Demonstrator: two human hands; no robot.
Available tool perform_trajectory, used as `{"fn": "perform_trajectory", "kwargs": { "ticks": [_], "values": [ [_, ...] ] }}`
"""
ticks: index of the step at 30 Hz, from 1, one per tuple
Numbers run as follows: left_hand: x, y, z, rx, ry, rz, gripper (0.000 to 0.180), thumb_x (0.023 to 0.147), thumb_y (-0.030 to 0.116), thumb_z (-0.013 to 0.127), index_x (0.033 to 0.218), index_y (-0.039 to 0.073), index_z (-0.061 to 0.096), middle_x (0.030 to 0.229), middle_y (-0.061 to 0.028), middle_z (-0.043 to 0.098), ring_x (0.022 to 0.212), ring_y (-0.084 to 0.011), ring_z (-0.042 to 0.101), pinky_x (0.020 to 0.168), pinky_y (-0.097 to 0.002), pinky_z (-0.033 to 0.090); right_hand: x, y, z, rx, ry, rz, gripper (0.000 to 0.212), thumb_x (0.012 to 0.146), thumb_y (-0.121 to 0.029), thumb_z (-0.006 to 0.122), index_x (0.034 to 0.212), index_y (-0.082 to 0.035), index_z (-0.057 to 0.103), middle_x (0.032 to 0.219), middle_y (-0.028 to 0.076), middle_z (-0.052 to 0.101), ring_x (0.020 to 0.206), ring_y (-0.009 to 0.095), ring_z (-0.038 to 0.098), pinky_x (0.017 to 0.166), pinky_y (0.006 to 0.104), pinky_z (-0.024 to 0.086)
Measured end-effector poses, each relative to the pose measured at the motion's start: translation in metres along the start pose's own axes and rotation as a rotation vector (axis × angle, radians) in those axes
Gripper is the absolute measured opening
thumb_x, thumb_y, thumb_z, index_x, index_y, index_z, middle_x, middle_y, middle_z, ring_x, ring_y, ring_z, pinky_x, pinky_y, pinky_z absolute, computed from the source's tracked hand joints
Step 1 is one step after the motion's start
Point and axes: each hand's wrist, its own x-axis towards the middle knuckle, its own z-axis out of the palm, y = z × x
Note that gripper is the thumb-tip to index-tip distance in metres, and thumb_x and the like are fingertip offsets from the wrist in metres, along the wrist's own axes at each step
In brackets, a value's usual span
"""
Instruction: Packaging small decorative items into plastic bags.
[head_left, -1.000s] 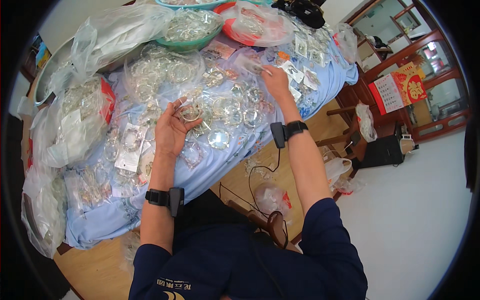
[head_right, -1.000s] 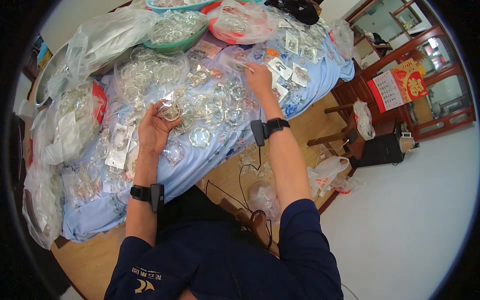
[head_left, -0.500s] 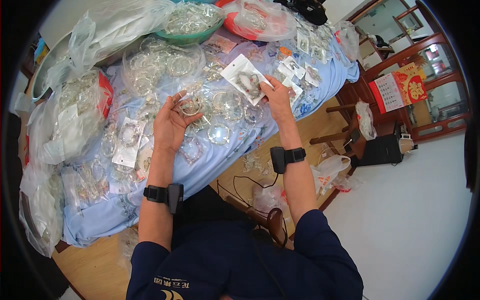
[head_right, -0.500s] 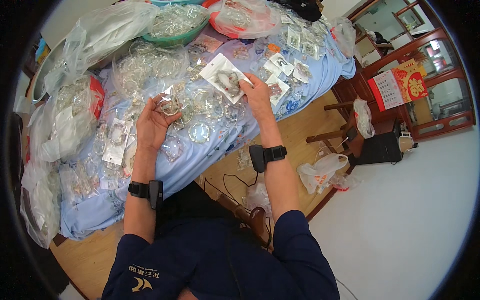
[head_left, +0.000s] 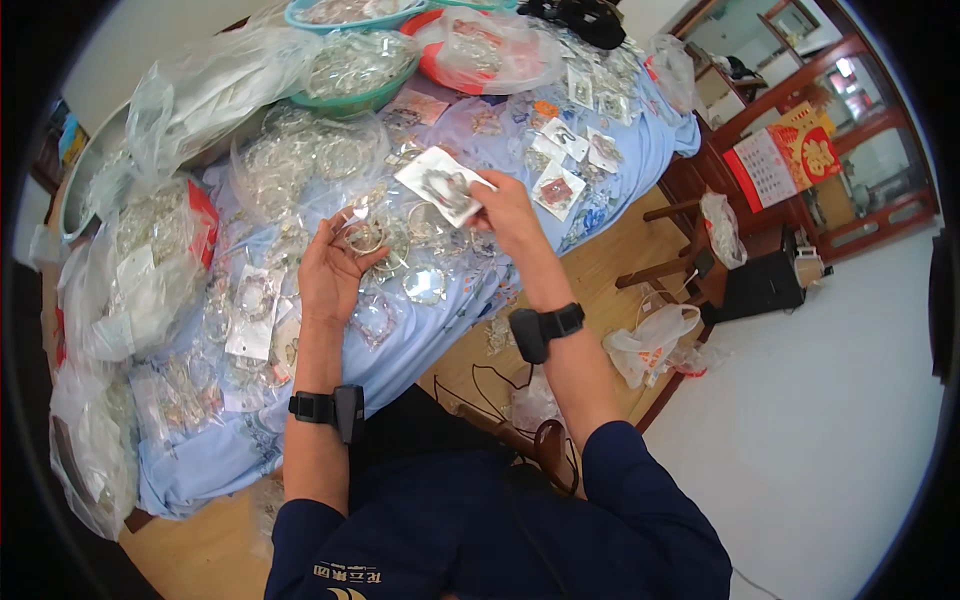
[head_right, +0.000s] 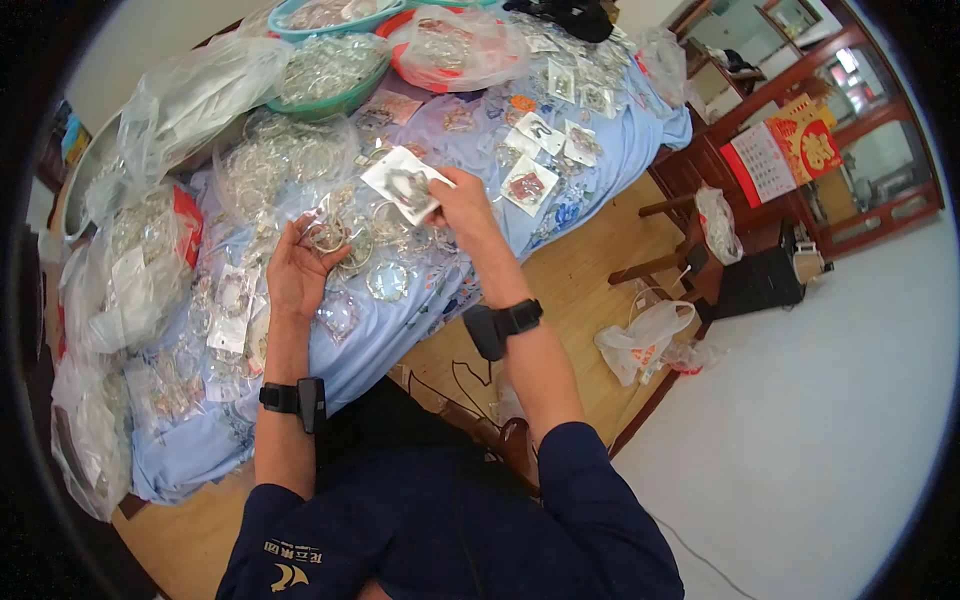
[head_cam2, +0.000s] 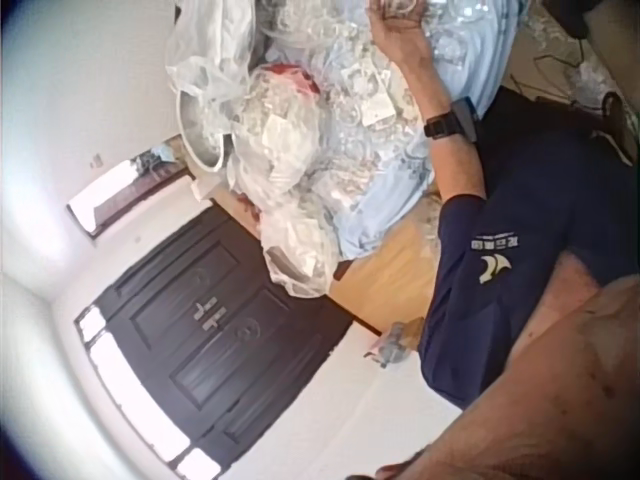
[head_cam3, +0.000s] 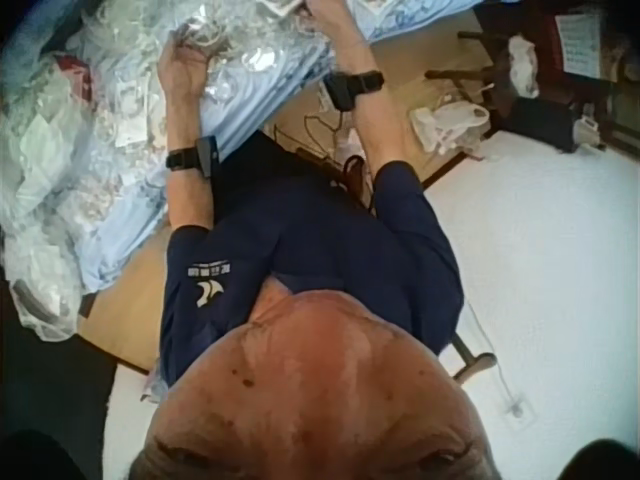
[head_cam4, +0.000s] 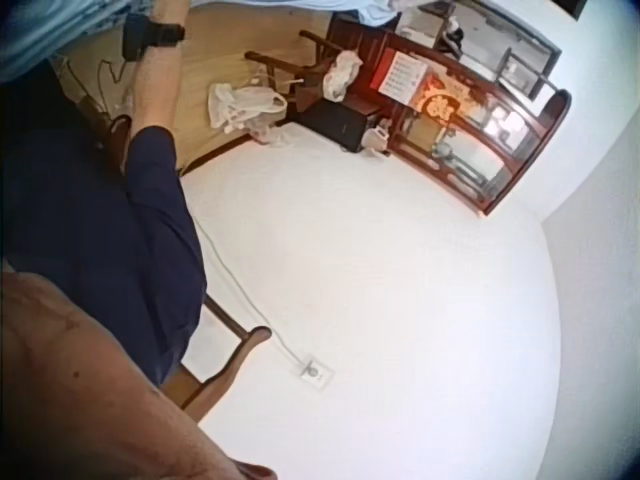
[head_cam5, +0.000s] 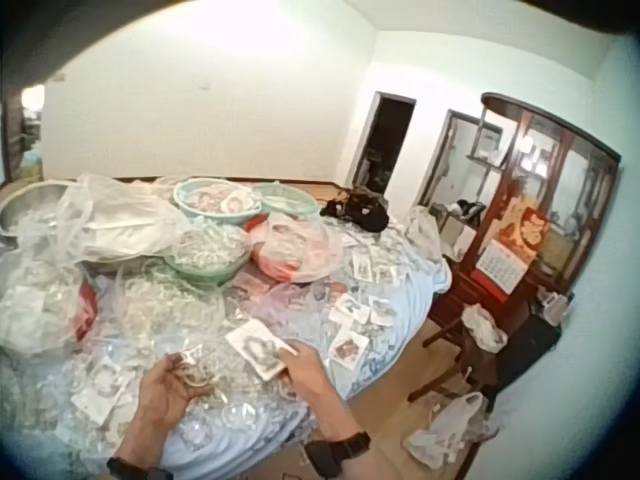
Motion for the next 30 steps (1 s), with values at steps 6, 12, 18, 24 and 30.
{"fn": "perform_trajectory", "kwargs": {
  "ticks": [6,12,18,24,30],
  "values": [
    [0.0,-0.002,-0.006,-0.006,-0.04,0.001,0.04,0.101,0.034,0.038,0.119,0.001,0.053,0.109,-0.0137,0.063,0.101,-0.0331,0.063,0.085,-0.0496,0.055,0.038,0.004,0.063,0.37,-0.025,-0.118,0.032,0.093,-0.011,0.052,0.12,0.005,0.054,0.097,0.013,0.067,0.073,0.021,0.069,0.054,0.0273,0.05],
    [-0.002,0.001,0.0,-0.014,-0.036,-0.003,0.039,0.101,0.033,0.038,0.118,0.002,0.054,0.108,-0.0147,0.065,0.103,-0.0361,0.062,0.085,-0.0497,0.054,0.016,0.013,0.069,-0.198,0.063,-0.285,0.027,0.089,-0.009,0.054,0.112,0.003,0.061,0.095,0.013,0.069,0.072,0.02,0.069,0.061,0.0321,0.052],
    [-0.001,0.002,-0.002,0.007,-0.042,-0.011,0.04,0.101,0.033,0.037,0.12,0.002,0.053,0.108,-0.0139,0.065,0.102,-0.0345,0.063,0.085,-0.0489,0.054,0.015,0.026,0.006,-0.755,0.51,-0.696,0.018,0.079,-0.007,0.058,0.093,-0.002,0.069,0.086,0.015,0.068,0.078,0.033,0.063,0.072,0.0418,0.049],
    [-0.001,0.0,-0.005,-0.027,-0.03,-0.004,0.038,0.101,0.033,0.038,0.117,0.003,0.055,0.107,-0.0131,0.065,0.102,-0.0361,0.063,0.085,-0.0496,0.054,-0.004,0.017,-0.078,-1.289,0.693,-0.716,0.022,0.077,-0.01,0.059,0.096,-0.004,0.068,0.097,0.016,0.065,0.095,0.037,0.056,0.08,0.0489,0.045],
    [-0.001,0.0,-0.009,0.003,-0.043,-0.002,0.043,0.102,0.033,0.035,0.127,0.001,0.049,0.109,-0.0143,0.064,0.103,-0.0325,0.062,0.086,-0.0465,0.054,0.017,0.009,-0.131,-1.182,0.786,-0.478,0.025,0.077,-0.011,0.059,0.098,-0.006,0.07,0.094,0.02,0.066,0.094,0.037,0.06,0.084,0.0449,0.047]
  ]
}}
